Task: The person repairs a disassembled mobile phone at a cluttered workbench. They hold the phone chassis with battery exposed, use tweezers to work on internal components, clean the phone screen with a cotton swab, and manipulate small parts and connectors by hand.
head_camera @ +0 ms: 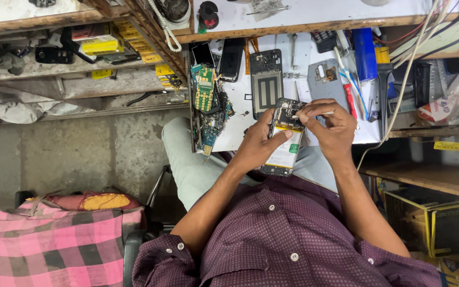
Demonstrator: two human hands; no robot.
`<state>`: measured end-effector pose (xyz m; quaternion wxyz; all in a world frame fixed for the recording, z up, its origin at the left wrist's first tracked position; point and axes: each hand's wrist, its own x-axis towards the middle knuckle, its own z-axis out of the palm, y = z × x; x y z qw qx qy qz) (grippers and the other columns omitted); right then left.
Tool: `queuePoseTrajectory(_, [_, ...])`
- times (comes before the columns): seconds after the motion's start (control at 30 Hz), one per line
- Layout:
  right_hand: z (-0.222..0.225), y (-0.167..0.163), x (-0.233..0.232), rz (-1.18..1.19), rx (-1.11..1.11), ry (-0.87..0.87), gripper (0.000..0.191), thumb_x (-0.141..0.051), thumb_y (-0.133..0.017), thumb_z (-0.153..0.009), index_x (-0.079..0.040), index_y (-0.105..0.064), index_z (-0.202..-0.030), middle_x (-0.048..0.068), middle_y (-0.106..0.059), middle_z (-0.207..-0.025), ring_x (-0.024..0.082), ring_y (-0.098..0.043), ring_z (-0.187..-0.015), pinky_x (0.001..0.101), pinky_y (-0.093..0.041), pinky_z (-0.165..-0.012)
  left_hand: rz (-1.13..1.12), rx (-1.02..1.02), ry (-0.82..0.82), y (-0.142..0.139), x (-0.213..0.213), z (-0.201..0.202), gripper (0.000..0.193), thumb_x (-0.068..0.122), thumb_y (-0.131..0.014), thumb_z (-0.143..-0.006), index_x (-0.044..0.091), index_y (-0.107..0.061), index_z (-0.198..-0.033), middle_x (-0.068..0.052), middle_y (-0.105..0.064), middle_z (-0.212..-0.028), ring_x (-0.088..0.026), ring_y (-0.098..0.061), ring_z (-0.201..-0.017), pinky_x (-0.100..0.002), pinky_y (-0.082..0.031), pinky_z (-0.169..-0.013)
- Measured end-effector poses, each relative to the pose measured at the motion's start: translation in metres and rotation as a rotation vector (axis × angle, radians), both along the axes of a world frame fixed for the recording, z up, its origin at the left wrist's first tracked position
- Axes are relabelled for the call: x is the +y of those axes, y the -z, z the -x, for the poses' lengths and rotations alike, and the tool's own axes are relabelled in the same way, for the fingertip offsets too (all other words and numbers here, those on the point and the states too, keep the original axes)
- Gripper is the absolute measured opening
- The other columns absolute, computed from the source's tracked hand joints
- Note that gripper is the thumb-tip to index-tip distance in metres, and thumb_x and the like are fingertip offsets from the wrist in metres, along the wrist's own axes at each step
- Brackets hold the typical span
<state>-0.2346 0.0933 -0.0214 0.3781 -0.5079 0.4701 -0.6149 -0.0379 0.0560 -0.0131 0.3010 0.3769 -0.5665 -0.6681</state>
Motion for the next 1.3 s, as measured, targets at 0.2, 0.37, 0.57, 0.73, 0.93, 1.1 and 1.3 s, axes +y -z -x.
queuePoseTrajectory(0.2, [-0.001,0.0,-0.001,0.004,0.009,0.0,0.016,0.013,-0.071,-0.095,0.001,-0.063,-0.102,0.014,-0.066,-0.114,0.019,-0.07,-0.106,0.0318,-0.059,-0.096,0.051,0.057,0.001,-0.001,0.001,0.0,0.046,0.02,-0.07,-0.098,0.002,-0.053,-0.136,-0.008,-0.073,-0.111,-0.009,-0.065,-0.1,-0.028,-0.054,-0.087])
queuePoseTrajectory(0.37, [-0.002,-0.001,-0.001,0.01,0.035,0.006,0.016,0.013,-0.072,-0.094,0.001,-0.063,-0.101,0.014,-0.067,-0.111,0.019,-0.07,-0.106,0.0313,-0.058,-0.095,0.04,0.011,0.004,-0.005,0.0,-0.001,0.046,0.022,-0.07,-0.097,0.003,-0.053,-0.135,-0.008,-0.074,-0.108,-0.009,-0.066,-0.097,-0.028,-0.055,-0.085])
queuePoseTrajectory(0.57, [0.001,0.0,-0.001,0.015,0.03,-0.016,0.017,0.013,-0.072,-0.094,0.0,-0.063,-0.101,0.014,-0.067,-0.112,0.019,-0.071,-0.105,0.0316,-0.058,-0.096,0.088,0.004,-0.008,-0.005,0.001,0.0,0.048,0.021,-0.071,-0.097,0.002,-0.052,-0.136,-0.009,-0.073,-0.111,-0.01,-0.066,-0.101,-0.029,-0.054,-0.089])
queuePoseTrajectory(0.73, [-0.001,-0.003,0.0,0.043,-0.189,0.05,0.018,0.011,-0.072,-0.096,0.0,-0.061,-0.105,0.016,-0.071,-0.11,0.021,-0.073,-0.104,0.0311,-0.059,-0.092,0.038,0.061,-0.017,-0.005,0.001,0.0,0.048,0.021,-0.069,-0.098,0.001,-0.051,-0.137,-0.01,-0.074,-0.111,-0.01,-0.067,-0.101,-0.029,-0.054,-0.089])
queuePoseTrajectory(0.93, [-0.011,-0.008,0.001,0.029,-0.183,0.196,0.026,0.004,-0.07,-0.1,0.001,-0.056,-0.121,0.018,-0.074,-0.108,0.023,-0.074,-0.104,0.0309,-0.06,-0.091,0.086,0.077,-0.047,-0.006,0.002,0.002,0.049,0.021,-0.067,-0.1,0.001,-0.047,-0.141,-0.01,-0.075,-0.114,-0.01,-0.067,-0.103,-0.028,-0.053,-0.091])
queuePoseTrajectory(1.1, [-0.013,-0.006,0.002,0.061,-0.15,0.197,0.02,0.007,-0.069,-0.102,0.001,-0.057,-0.118,0.019,-0.072,-0.112,0.024,-0.073,-0.108,0.0322,-0.06,-0.095,0.146,0.003,-0.065,-0.006,0.004,0.002,0.05,0.024,-0.067,-0.099,0.001,-0.047,-0.14,-0.013,-0.076,-0.112,-0.013,-0.071,-0.102,-0.029,-0.055,-0.09])
queuePoseTrajectory(1.3, [-0.012,-0.005,0.004,0.078,-0.118,0.146,0.016,0.011,-0.065,-0.104,0.001,-0.057,-0.114,0.019,-0.071,-0.114,0.024,-0.071,-0.112,0.0334,-0.058,-0.102,0.093,-0.031,-0.059,-0.011,0.002,0.004,0.051,0.024,-0.067,-0.098,0.001,-0.047,-0.14,-0.012,-0.077,-0.107,-0.014,-0.073,-0.096,-0.03,-0.057,-0.084])
